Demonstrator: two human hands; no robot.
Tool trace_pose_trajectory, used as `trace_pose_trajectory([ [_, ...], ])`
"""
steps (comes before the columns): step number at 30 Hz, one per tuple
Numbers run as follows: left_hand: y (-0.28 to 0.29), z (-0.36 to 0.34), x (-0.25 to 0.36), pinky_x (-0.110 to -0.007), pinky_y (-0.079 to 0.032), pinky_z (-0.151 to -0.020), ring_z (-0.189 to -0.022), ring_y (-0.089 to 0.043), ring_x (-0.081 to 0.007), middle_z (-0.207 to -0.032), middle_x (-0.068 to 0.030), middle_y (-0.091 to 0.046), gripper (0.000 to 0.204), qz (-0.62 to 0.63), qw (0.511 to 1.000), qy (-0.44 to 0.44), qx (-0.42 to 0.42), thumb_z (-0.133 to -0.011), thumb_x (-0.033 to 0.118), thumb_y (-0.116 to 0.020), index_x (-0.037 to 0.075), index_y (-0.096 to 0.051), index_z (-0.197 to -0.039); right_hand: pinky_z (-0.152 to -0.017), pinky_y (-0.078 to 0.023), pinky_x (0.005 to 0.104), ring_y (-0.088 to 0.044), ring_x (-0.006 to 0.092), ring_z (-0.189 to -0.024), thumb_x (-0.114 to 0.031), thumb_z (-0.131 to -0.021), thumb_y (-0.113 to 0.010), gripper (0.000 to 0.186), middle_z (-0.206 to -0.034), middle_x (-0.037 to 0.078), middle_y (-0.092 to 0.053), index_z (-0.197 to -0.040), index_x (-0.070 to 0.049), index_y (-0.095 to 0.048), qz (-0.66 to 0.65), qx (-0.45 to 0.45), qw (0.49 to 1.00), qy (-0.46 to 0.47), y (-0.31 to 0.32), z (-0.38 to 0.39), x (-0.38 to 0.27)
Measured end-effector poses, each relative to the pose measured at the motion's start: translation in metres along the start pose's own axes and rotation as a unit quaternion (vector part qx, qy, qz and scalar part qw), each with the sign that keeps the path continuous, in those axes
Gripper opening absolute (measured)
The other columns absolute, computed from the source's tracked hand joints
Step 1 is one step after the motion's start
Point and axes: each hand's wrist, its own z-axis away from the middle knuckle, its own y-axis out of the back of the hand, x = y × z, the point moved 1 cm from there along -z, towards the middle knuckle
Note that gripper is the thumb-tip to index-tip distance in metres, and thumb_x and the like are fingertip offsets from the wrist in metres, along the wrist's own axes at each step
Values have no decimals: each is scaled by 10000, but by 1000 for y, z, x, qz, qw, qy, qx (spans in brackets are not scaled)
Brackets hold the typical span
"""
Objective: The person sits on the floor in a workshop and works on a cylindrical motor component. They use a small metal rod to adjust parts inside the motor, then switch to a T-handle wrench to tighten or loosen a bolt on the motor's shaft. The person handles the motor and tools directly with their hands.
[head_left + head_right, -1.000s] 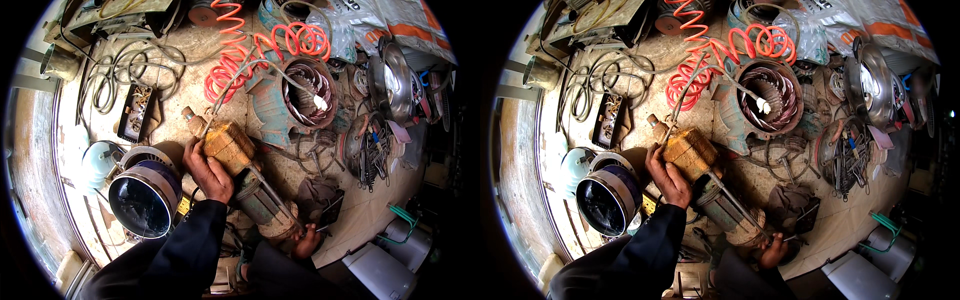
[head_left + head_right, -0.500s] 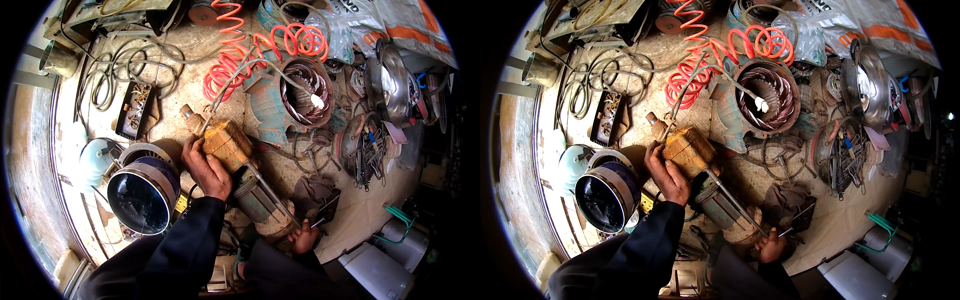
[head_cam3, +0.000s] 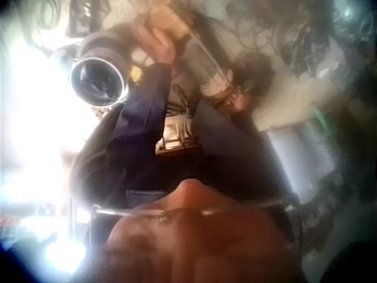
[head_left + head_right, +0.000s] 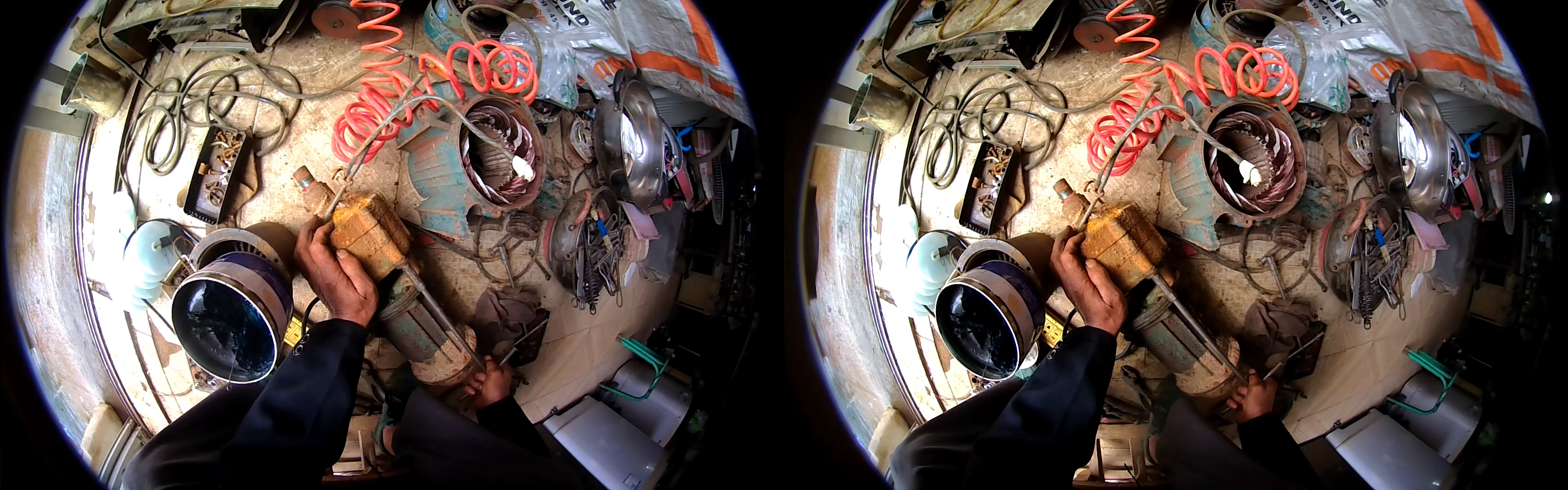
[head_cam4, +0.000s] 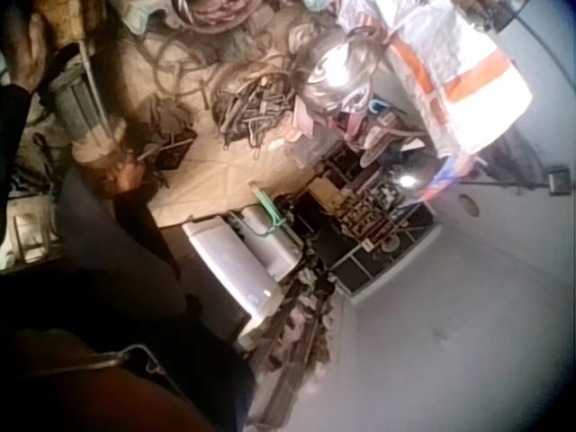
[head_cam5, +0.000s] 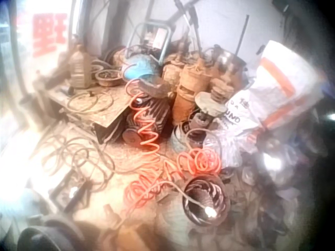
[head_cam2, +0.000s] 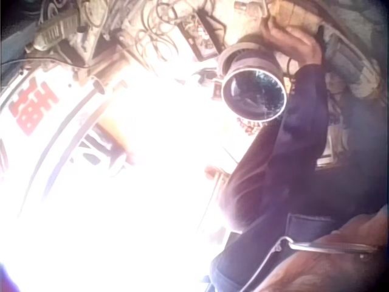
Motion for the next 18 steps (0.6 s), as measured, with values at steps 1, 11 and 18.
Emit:
trace_pose_trajectory([
  [1, 0, 0, 0, -500, -328, -1113, -1266, -459, -421, -1362, -263, -474, 373, -2, 1000, -1, 0, -943, 103, -434, -44, -492, -1280, -476, -299, 350, -331, 134, -520, -284, -1016, -563, 232, -666, -8, -339, -1181, -234, -408, 2, 3, 1000, -9, -2, 2, -3],
  [11, -1, 0, 1, -493, -330, -1124, -1279, -460, -421, -1369, -267, -468, 373, 0, 1000, -3, -3, -948, 116, -433, -43, -497, -1279, -459, -302, 327, -319, 120, -463, -311, -1032, -591, 178, -610, -28, -334, -1068, -241, -432, -21, -70, 997, 18, 4, 3, -2],
  [18, -1, -1, 1, -500, -333, -1117, -1266, -461, -429, -1360, -269, -472, 387, -7, 1000, -14, 5, -918, 101, -436, -46, -498, -1270, -428, -307, 292, -323, 101, -445, -313, -1012, -657, 295, -572, -22, -331, -877, -138, -462, -125, -79, 968, 203, 16, 4, 13],
])
